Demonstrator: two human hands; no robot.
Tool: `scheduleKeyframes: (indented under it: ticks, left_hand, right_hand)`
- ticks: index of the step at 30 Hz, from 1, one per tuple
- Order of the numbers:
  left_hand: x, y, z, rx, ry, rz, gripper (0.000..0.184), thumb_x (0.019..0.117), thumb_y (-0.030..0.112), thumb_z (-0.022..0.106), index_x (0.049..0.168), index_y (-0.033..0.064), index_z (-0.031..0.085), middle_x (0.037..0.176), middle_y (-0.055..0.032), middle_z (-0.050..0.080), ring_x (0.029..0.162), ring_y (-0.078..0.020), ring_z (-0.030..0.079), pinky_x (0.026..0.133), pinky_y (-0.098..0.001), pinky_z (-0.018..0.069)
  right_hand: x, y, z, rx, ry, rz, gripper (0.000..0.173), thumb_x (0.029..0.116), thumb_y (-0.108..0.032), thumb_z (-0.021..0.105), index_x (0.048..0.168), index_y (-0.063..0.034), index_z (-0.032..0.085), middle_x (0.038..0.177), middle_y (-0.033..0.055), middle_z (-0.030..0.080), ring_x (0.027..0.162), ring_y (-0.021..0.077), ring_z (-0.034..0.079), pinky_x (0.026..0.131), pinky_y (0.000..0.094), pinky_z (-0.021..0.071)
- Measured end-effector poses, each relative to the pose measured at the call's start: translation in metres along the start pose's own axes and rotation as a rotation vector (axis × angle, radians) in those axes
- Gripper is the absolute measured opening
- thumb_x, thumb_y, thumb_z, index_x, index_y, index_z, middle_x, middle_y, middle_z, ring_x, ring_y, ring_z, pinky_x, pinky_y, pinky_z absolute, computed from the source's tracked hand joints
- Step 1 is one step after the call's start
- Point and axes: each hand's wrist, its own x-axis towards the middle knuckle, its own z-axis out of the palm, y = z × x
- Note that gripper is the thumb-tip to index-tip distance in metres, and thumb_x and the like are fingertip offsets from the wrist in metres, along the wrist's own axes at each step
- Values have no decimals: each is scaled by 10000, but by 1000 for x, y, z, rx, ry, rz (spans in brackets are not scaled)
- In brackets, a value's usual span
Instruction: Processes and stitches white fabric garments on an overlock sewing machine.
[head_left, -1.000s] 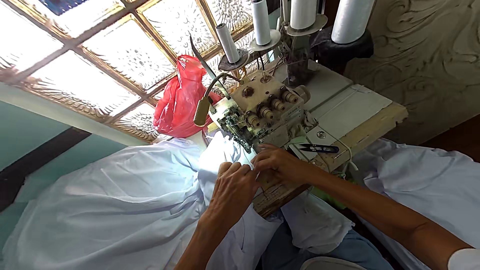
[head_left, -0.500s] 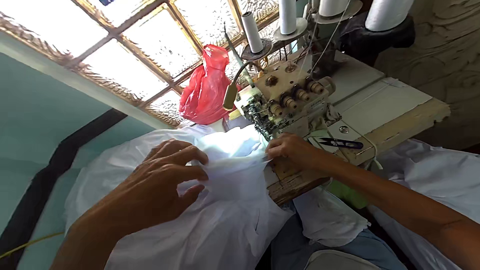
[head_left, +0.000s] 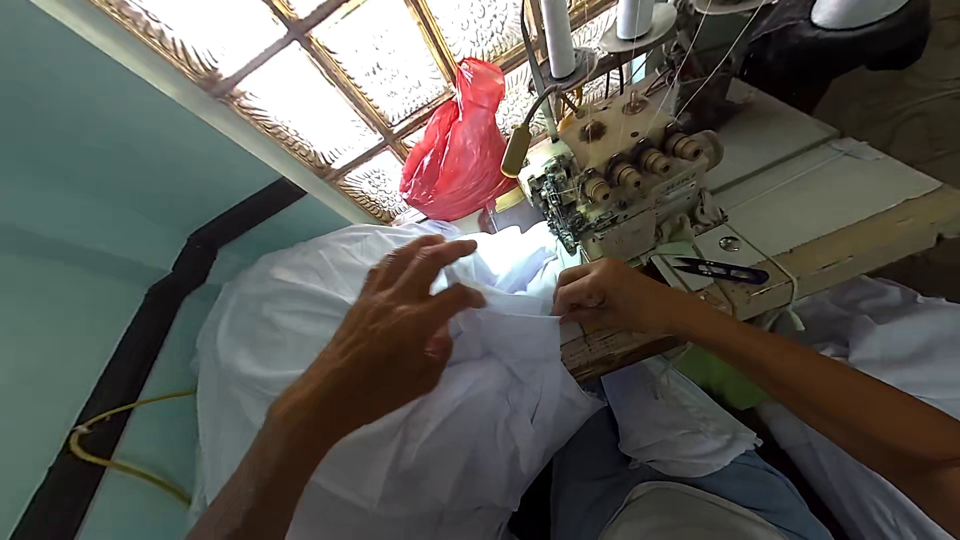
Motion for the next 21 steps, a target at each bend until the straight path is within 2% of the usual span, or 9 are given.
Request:
scheduleKeyframes:
  ticks: [4,8,11,13,16,18,21]
  left_hand:
    - [22,22,36,23,-74,86,281,807,112,601,1035,142,762,1527,-148,505,1451,-442,394,1106,-706,318]
    - [41,23,63,145,-118,174,250,780,20,689,990,140,755,1550,-119,493,1470,-420,382,1122,-707,284]
    - [51,17,65,188,-143,174,295,771,-6,700,1027,130,754,1537,-132,503,1464,-421,388,1126,-705,272]
    - [57,20,60,160,-147,175,347,754,8,682,1070,135,748,1508,-146,527,1446,-438,402,1112,-703,294]
    - [62,34,59,90,-166,211,380,766,13,669,1117,141,738,1508,-135,534,1454,-439,400,1109,-712,306]
    - [66,39,61,105,-237,218,321,760,-15,709,1046,127,738,1524,-110,523,1470,-416,385,1124,-700,297]
    - [69,29,62,130,-304,173,166,784,-65,729,860,81,753,1506,-83,552,1501,-382,350,1170,-699,220]
  right_hand:
    - [-17,-1,-3,6,-44,50,136,890,44,645,881,-27,760,956,95,732,867,162,699,766,288,573]
    - [-31,0,-7,-22,-46,74,173,905,50,624,929,-19,781,995,126,750,952,222,721,843,335,579]
    - [-38,5,-8,-23,-18,56,186,893,55,623,923,-22,789,943,119,754,902,224,716,815,327,569]
    - [-38,4,-8,-22,-16,43,200,899,68,614,917,-29,788,931,113,758,864,240,700,790,348,552]
    - [-35,1,-5,-38,-14,-26,298,848,126,605,961,-66,803,952,102,758,860,265,677,778,380,529]
    - [-34,-2,-3,-77,-30,-66,358,814,138,614,1002,-100,804,974,85,757,881,274,675,789,392,522]
    - [-36,-4,-4,-98,-26,-40,404,797,154,621,1051,-101,804,971,92,754,844,276,657,759,390,519]
